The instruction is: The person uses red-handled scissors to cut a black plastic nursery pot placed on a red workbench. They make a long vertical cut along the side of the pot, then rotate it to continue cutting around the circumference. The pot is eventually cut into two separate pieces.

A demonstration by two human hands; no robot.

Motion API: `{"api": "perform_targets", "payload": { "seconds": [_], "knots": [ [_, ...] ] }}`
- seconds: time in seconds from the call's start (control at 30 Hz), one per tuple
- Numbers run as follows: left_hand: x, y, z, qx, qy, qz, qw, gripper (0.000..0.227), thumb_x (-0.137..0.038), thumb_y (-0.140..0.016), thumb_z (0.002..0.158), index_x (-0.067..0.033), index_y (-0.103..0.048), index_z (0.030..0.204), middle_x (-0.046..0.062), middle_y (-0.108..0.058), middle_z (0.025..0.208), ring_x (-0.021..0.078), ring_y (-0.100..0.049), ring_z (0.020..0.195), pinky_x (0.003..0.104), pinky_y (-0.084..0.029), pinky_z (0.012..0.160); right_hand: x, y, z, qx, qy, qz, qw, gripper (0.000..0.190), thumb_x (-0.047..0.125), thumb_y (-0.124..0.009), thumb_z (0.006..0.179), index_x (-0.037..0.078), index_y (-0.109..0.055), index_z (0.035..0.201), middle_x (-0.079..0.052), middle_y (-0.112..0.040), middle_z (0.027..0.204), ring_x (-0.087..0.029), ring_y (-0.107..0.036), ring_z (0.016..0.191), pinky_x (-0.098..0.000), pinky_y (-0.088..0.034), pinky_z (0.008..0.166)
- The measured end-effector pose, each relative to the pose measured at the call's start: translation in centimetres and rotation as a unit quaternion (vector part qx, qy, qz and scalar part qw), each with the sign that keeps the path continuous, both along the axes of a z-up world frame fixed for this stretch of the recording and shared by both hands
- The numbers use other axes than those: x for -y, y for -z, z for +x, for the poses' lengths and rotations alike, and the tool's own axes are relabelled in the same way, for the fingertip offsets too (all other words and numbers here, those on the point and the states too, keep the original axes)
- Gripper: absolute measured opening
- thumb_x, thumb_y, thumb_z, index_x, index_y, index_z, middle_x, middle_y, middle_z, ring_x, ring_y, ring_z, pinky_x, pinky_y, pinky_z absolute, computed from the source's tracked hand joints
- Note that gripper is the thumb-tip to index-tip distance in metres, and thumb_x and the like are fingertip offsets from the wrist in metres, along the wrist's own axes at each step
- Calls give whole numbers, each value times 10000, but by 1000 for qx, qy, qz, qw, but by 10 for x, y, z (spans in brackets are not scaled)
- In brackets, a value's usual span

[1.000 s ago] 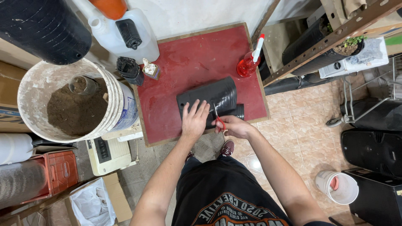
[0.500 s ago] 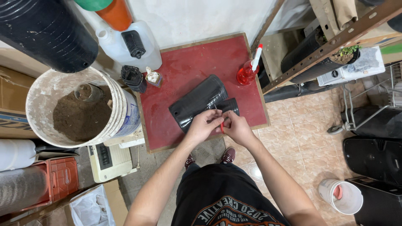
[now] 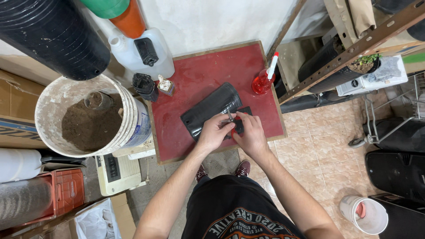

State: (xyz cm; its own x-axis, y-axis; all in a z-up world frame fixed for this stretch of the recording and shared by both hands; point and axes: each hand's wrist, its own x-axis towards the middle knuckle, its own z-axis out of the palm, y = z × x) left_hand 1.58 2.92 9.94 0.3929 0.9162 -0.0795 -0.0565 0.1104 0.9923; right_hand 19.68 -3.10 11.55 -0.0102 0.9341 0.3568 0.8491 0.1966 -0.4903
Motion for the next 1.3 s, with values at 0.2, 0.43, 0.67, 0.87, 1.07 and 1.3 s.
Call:
{"api": "perform_targets", "payload": {
  "seconds": [0.2,0.43,0.67,0.87,1.07,1.3],
  "knots": [
    [6,-21,2,-13,-33,-19,999,247,-34,-856,1011,-11,-842,1256,168,-796,1146,299,-830,1031,377,-749,741,-1,12,3,-62,14,-117,991,644,128,-922,784,133,-776,1411,-75,-756,895,-297,-783,865,-421,-673,811],
    [-2,-21,-5,-98,-99,3,990,207,-49,-820,1028,-18,-848,1231,181,-804,1142,342,-827,1048,370,-749,757,6,14,-8,-59,8,-36,998,555,92,-895,895,86,-783,1439,-156,-849,931,-328,-829,865,-438,-678,785],
    [-21,30,-26,-29,-93,-52,994,203,-73,-749,1070,-61,-814,1263,120,-796,1151,172,-777,973,281,-699,783,9,14,-1,-103,39,103,989,203,114,-895,954,166,-895,1149,23,-829,875,-162,-790,756,-279,-646,668],
    [-14,39,-39,99,49,-130,985,164,-63,-743,1064,-91,-800,1215,-12,-790,1109,64,-722,998,141,-590,767,-2,-27,13,-515,-70,-327,790,394,106,-869,964,69,-797,1350,-30,-802,1145,-128,-743,1048,-261,-617,852],
    [-19,81,-50,179,86,-191,961,170,-104,-793,1054,-84,-797,1223,-34,-780,1084,52,-694,944,140,-554,742,-9,-18,12,-554,-194,-413,696,542,82,-748,1038,54,-596,1558,-79,-776,1289,-117,-761,1042,-193,-636,747],
    [-10,81,-48,100,57,-163,980,229,-88,-750,1093,-43,-786,1315,8,-734,1138,73,-660,914,137,-536,679,-6,18,-2,-642,-184,-417,617,555,49,-724,1062,-40,-542,1579,-272,-834,1109,-249,-848,819,-234,-632,507]
  ]
}}
